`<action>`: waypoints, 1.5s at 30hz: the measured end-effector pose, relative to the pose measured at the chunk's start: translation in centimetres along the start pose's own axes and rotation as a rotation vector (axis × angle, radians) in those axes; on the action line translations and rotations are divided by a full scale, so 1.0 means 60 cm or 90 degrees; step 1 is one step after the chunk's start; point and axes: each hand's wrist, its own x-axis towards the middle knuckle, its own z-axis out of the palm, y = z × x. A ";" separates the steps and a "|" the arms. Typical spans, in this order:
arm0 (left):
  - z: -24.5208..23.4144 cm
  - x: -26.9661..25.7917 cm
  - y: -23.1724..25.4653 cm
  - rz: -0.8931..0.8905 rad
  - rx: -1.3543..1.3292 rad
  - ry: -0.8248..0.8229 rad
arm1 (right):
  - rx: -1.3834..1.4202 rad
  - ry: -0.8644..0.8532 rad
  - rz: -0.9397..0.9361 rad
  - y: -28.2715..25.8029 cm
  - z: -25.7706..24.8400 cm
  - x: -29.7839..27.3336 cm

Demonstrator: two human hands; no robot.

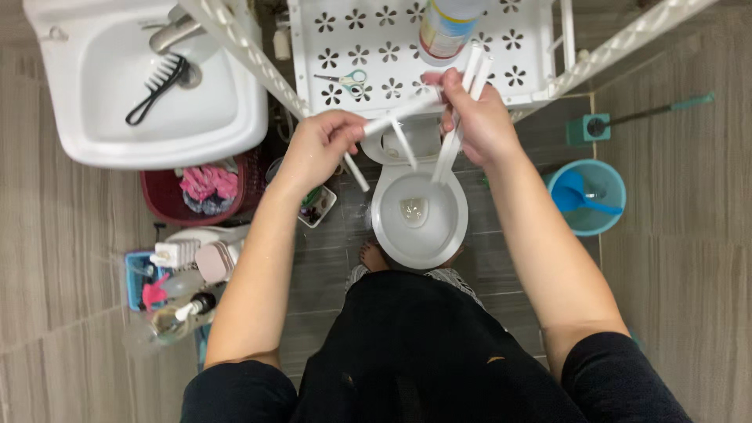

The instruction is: The person assembles a plastic shelving unit by inserting plastic support tubes into the designated holes of the shelf tiers by hand.

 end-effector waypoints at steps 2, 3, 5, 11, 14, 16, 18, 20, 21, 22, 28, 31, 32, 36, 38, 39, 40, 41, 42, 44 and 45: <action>-0.006 -0.009 0.022 -0.004 0.080 -0.081 | 0.043 -0.071 0.118 -0.008 -0.008 -0.015; -0.003 -0.007 0.032 -0.004 0.093 -0.112 | -0.011 -0.101 0.132 -0.011 -0.010 -0.022; 0.005 -0.003 0.044 -0.002 0.115 -0.166 | -0.122 -0.169 0.160 -0.019 -0.014 -0.035; 0.032 0.021 0.065 0.170 0.307 -0.187 | -0.271 -0.271 0.185 -0.035 -0.033 -0.058; 0.055 0.022 0.078 0.429 0.477 -0.004 | -0.287 -0.187 0.113 -0.004 -0.044 -0.059; 0.093 0.009 0.080 0.498 0.576 0.308 | -0.255 -0.094 0.049 0.032 -0.042 -0.062; 0.130 -0.001 0.067 0.364 0.438 0.456 | -0.195 -0.014 0.007 0.069 -0.034 -0.063; 0.168 -0.001 0.034 0.040 0.079 0.394 | -0.104 0.055 -0.013 0.099 -0.021 -0.062; 0.177 0.007 0.015 -0.008 -0.086 0.343 | -0.104 0.045 -0.030 0.107 -0.016 -0.059; 0.184 0.012 -0.005 -0.061 -0.249 0.289 | -0.104 0.035 -0.042 0.117 -0.010 -0.062; 0.156 0.021 -0.063 -0.049 -0.346 0.252 | -0.226 -0.047 -0.095 0.124 0.030 -0.075; 0.122 0.021 -0.060 -0.055 -0.302 0.211 | -0.216 -0.062 -0.030 0.113 0.046 -0.065; 0.113 0.022 -0.057 -0.052 -0.291 0.197 | -0.197 -0.064 -0.007 0.109 0.052 -0.057; 0.088 0.024 -0.041 -0.093 -0.288 0.207 | -0.152 -0.061 0.006 0.102 0.083 -0.033; 0.077 0.027 -0.035 -0.104 -0.282 0.207 | -0.148 -0.055 0.061 0.103 0.098 -0.025; 0.070 0.027 -0.035 -0.103 -0.278 0.199 | -0.162 -0.050 0.056 0.105 0.105 -0.024; 0.064 0.031 -0.035 -0.099 -0.274 0.191 | -0.178 -0.046 0.049 0.106 0.110 -0.021; 0.058 0.036 -0.036 -0.095 -0.271 0.182 | -0.194 -0.041 0.043 0.108 0.114 -0.017; 0.053 0.039 -0.039 -0.093 -0.276 0.176 | -0.180 -0.043 0.047 0.110 0.118 -0.016; 0.045 0.044 -0.045 -0.089 -0.284 0.166 | -0.154 -0.049 0.055 0.115 0.120 -0.010; 0.043 0.046 -0.048 -0.092 -0.291 0.171 | -0.171 -0.037 0.055 0.117 0.120 -0.005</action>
